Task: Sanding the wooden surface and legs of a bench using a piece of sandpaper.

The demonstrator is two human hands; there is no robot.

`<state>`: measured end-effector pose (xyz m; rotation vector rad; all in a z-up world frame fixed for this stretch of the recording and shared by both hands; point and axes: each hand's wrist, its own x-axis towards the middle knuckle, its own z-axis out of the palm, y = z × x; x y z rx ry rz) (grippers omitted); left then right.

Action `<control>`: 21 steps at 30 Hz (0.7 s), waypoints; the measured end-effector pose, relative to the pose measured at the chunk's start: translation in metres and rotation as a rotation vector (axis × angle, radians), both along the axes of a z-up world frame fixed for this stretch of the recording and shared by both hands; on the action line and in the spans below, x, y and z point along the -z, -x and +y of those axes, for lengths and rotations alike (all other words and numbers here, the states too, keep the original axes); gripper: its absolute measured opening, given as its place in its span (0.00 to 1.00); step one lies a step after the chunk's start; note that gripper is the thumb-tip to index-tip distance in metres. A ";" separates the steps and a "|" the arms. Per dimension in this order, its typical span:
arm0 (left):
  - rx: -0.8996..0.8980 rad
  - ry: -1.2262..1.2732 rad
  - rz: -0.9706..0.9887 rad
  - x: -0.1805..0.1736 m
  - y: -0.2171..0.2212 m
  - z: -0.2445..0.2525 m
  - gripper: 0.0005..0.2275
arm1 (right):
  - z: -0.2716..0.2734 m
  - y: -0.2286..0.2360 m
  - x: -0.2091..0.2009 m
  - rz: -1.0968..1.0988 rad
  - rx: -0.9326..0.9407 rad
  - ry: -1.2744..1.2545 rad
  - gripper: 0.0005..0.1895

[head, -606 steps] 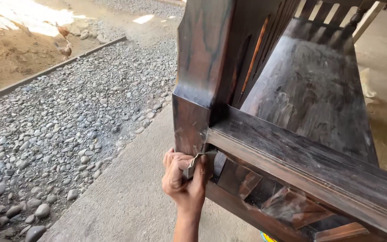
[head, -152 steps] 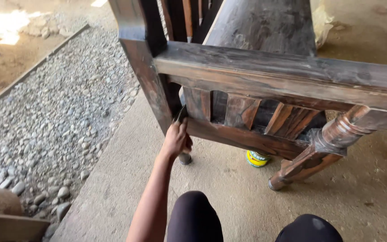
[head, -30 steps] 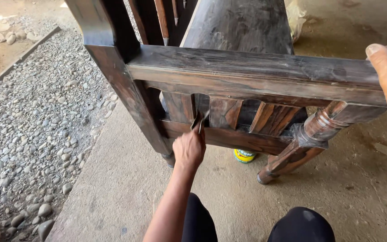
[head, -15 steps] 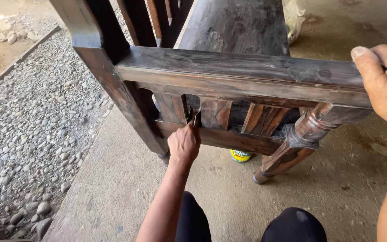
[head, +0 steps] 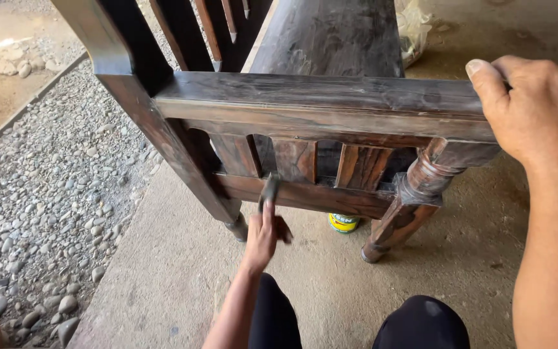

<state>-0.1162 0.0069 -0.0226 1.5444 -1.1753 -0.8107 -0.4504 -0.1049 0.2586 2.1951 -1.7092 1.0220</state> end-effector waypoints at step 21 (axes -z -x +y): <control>-0.046 0.022 -0.800 -0.009 0.084 -0.076 0.12 | -0.002 0.005 0.008 0.140 0.095 0.049 0.25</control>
